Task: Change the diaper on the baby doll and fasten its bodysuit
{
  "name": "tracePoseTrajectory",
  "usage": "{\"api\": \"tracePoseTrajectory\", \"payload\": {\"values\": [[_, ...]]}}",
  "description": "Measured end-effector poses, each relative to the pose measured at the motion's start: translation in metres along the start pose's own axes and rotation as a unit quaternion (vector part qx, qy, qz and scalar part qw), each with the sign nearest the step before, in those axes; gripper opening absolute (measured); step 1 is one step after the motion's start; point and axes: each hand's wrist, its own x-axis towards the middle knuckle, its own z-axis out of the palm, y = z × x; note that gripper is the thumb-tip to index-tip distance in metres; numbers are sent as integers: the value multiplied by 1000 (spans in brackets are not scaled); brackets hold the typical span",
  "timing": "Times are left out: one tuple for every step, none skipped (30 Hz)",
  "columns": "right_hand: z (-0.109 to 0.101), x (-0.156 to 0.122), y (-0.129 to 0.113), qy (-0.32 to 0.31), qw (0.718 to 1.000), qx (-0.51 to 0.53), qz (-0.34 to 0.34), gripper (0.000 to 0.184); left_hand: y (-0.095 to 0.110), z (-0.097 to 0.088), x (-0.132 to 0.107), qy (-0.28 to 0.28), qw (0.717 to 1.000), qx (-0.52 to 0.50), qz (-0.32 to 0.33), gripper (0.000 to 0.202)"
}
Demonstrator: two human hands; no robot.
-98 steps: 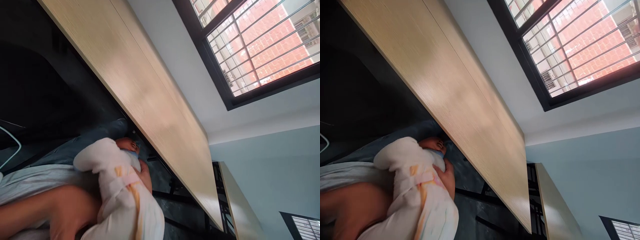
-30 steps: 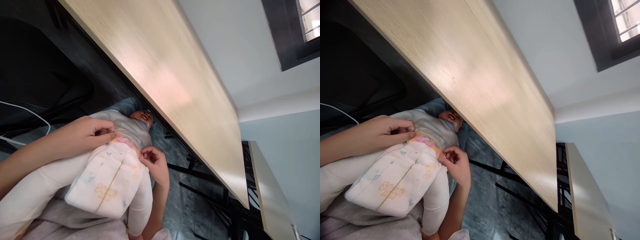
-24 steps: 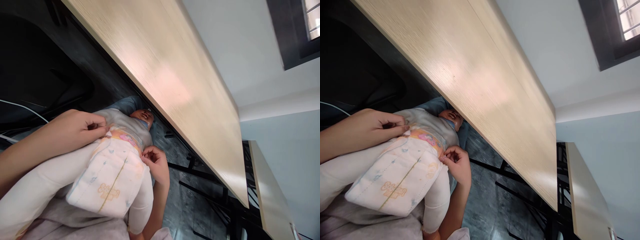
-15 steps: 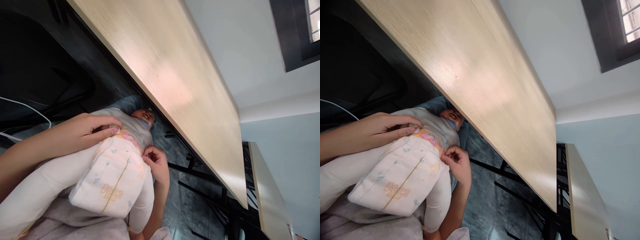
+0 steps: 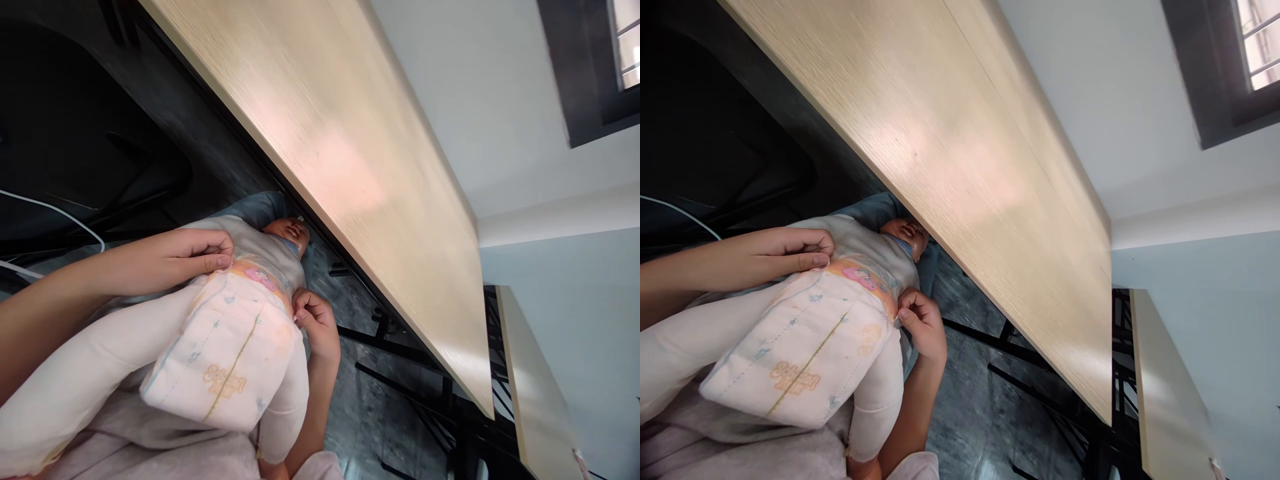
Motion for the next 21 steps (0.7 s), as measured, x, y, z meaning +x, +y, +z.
{"api": "tracePoseTrajectory", "payload": {"values": [[0, 0, 1, 5, 1000, 5, -2, 50, -2, 0, 0, 1, 1000, -6, -2, 44], [0, -1, 2, 10, 1000, 12, -3, 50, -3, -1, -1, 2, 1000, -10, -5, 44], [0, -2, 3, 14, 1000, 23, -5, 48, -5, -2, -1, 1, 1000, -14, -7, 44], [1, -2, 4, 17, 999, 36, -7, 47, -6, -2, -2, 0, 1000, -19, -9, 45], [1, -3, 4, 20, 999, 46, -11, 45, -7, -2, -2, -1, 1000, -24, -11, 44], [2, -3, 4, 22, 998, 51, -15, 44, -7, -3, -3, -2, 999, -29, -13, 44], [3, -4, 5, 26, 998, 50, -17, 42, -7, -3, -3, -2, 999, -33, -14, 44], [4, -4, 5, 32, 998, 44, -13, 41, -7, -3, -3, -1, 999, -36, -15, 44], [4, -5, 5, 39, 999, 35, -3, 41, -7, -3, -3, -1, 999, -36, -15, 44], [4, -5, 5, 46, 999, 27, 11, 42, -6, -3, -3, 0, 999, -35, -14, 44], [4, -5, 5, 49, 998, 22, 26, 45, -6, -3, -2, -1, 999, -32, -14, 44], [3, -5, 6, 46, 998, 18, 36, 49, -6, -4, -2, -2, 999, -29, -13, 44], [2, -5, 6, 37, 998, 13, 40, 50, -7, -4, -2, -3, 1000, -27, -13, 43], [0, -4, 7, 23, 999, 8, 38, 50, -8, -5, -2, -4, 1000, -24, -13, 43], [-1, -4, 7, 7, 999, 2, 31, 49, -9, -6, -2, -6, 1000, -21, -13, 42], [-2, -3, 7, -8, 1000, -3, 24, 50, -10, -7, -2, -9, 1000, -17, -14, 42], [-4, -3, 7, -18, 1000, -6, 16, 50, -11, -8, -3, -11, 1000, -12, -14, 41], [-5, -2, 6, -24, 1000, -7, 10, 50, -11, -9, -4, -13, 1000, -6, -15, 41], [-6, -2, 6, -28, 1000, -7, 5, 50, -12, -10, -5, -14, 1000, -1, -16, 40], [-6, -2, 6, -30, 1000, -6, 1, 50, -12, -11, -6, -15, 1000, 4, -19, 40], [-7, -2, 6, -33, 999, -3, -1, 49, -12, -12, -7, -15, 1000, 7, -21, 40]]}}
